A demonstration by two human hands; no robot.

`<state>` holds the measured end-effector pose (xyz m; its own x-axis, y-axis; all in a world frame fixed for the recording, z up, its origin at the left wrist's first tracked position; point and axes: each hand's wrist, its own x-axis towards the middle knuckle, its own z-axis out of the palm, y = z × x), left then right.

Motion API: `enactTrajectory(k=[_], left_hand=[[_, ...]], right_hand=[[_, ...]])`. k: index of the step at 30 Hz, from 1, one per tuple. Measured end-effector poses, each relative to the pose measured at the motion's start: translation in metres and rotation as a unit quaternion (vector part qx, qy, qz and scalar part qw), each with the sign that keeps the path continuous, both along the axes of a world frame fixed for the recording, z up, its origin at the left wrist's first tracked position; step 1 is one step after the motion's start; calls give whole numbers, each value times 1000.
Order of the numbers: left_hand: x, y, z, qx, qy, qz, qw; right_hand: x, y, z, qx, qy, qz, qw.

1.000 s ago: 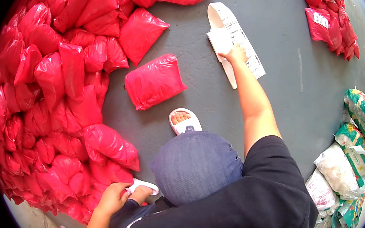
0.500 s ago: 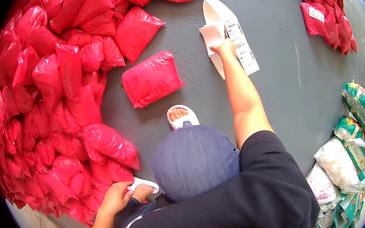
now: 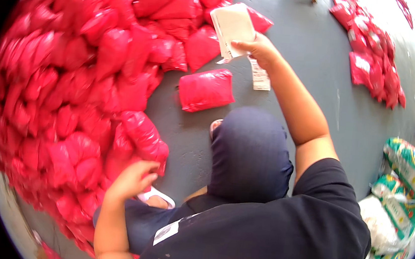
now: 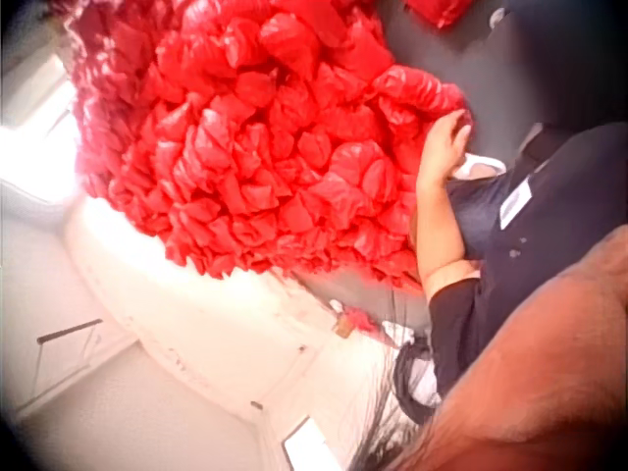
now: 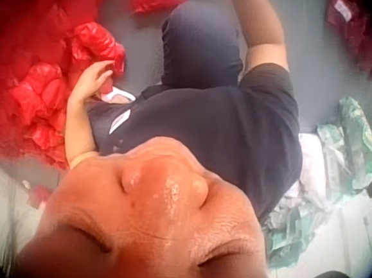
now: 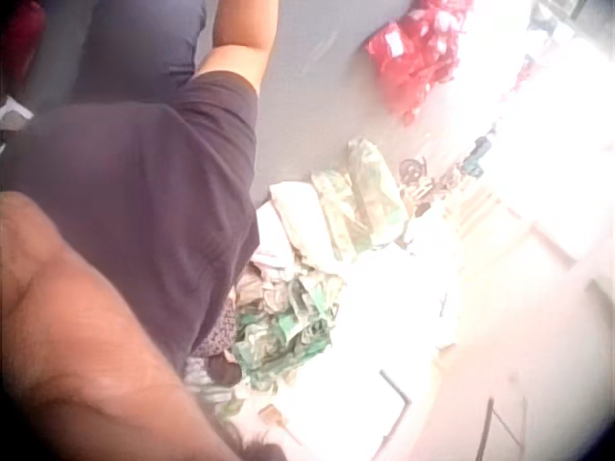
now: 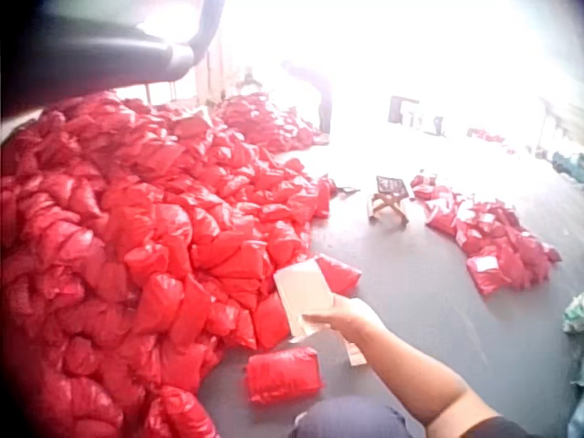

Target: The person sits on a small stool and labels red plastic packages. They tear off shipping labels from a roll, place them on the packages, and then toss the labeled packages to the side. The process is repeated continuously.

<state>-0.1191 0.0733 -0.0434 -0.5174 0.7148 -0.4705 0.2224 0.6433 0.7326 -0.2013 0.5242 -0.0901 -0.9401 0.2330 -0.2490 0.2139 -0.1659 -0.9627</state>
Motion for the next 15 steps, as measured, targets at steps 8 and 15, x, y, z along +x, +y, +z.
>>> enactTrajectory(k=[8,15], left_hand=[[-8,-37,38,347,-137,213,903],[2,-6,40,596,-211,281,722]], right_hand=[[8,-171,156,3,155,231,960],[80,-274,132,326,15,323,889]])
